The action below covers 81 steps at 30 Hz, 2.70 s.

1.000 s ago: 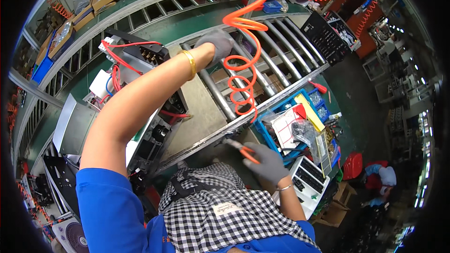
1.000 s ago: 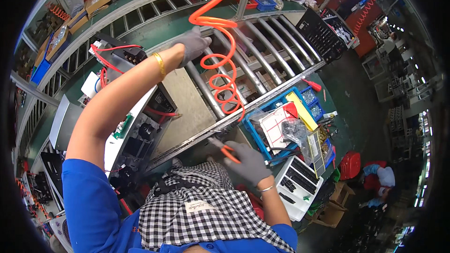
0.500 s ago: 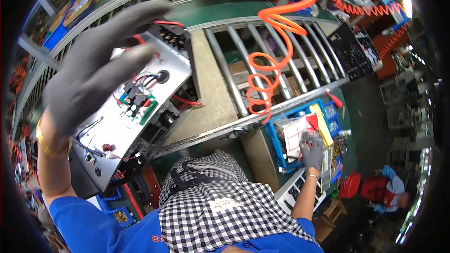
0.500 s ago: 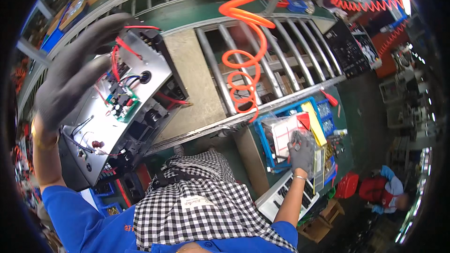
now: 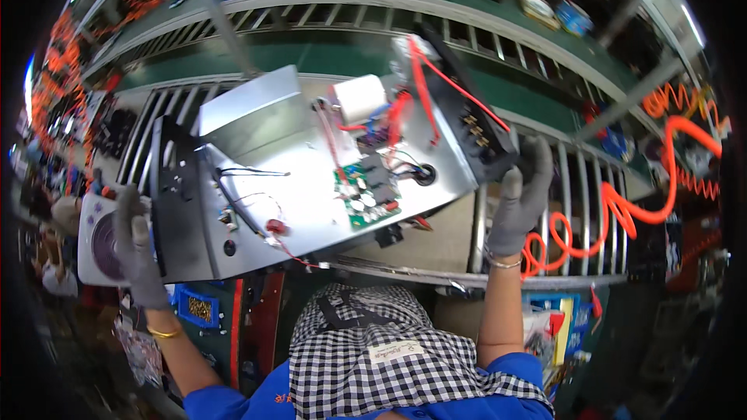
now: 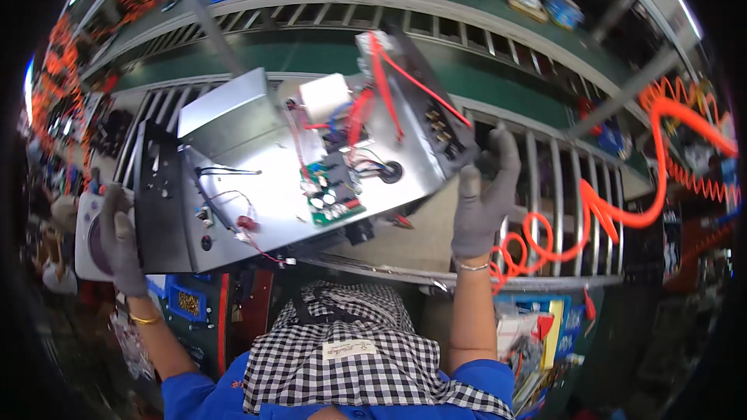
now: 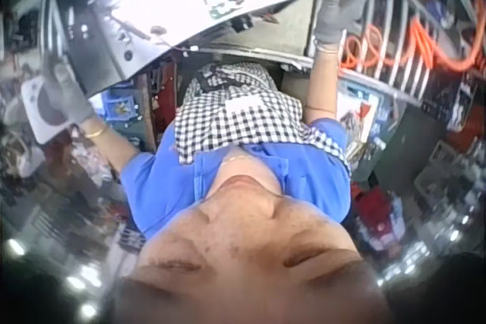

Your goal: The person uses a pneumatic screwdriver to fasten screws into a black metal casing on a workbench. They then handle the casing, move it aside, and wrap a similar black metal casing in plastic film.

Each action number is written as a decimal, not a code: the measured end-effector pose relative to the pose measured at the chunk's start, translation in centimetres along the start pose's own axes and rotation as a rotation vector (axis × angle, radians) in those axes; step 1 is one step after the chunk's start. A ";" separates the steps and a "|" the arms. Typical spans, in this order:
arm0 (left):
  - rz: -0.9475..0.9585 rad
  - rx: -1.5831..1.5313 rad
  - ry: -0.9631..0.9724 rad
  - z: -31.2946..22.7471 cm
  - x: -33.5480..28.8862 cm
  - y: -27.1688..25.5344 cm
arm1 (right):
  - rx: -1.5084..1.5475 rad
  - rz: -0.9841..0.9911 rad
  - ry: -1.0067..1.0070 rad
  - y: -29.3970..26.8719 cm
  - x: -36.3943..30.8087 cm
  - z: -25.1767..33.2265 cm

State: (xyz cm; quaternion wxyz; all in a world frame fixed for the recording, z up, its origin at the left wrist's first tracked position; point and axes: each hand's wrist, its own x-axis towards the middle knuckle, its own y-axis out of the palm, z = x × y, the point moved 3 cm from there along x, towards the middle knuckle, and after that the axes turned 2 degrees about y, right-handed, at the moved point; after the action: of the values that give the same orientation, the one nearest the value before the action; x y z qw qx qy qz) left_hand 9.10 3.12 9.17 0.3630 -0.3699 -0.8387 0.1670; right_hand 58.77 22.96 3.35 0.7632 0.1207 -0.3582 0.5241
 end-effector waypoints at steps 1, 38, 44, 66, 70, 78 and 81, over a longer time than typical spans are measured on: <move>-0.037 -0.248 -0.047 0.4 -1.1 0.7 | 0.117 -0.021 0.014 1.5 0.8 -0.5; -0.139 -0.287 0.476 -4.3 -7.1 14.0 | -0.256 -0.091 0.228 15.1 17.6 -13.3; -0.013 -0.319 0.665 1.0 -4.0 11.0 | -0.281 -0.107 0.306 14.5 17.7 -13.6; -0.501 -0.456 0.365 8.2 3.6 17.4 | -0.555 0.043 0.561 10.1 18.3 -14.1; -0.317 -0.563 0.523 10.0 5.3 16.6 | -0.994 0.248 0.372 7.1 18.2 -15.4; -0.231 -0.695 0.672 12.2 8.5 17.0 | -0.240 -0.157 0.766 11.1 16.1 -12.0; -0.242 -0.774 0.637 12.4 9.5 17.1 | -0.215 -0.197 0.784 13.2 15.6 -10.2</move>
State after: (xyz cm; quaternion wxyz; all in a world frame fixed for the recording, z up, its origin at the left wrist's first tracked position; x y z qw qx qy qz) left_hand 4.14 21.53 -4.07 0.4535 -0.4102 -0.7238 -0.3197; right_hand 54.38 45.40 4.03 0.8966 -0.1343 -0.0799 0.4144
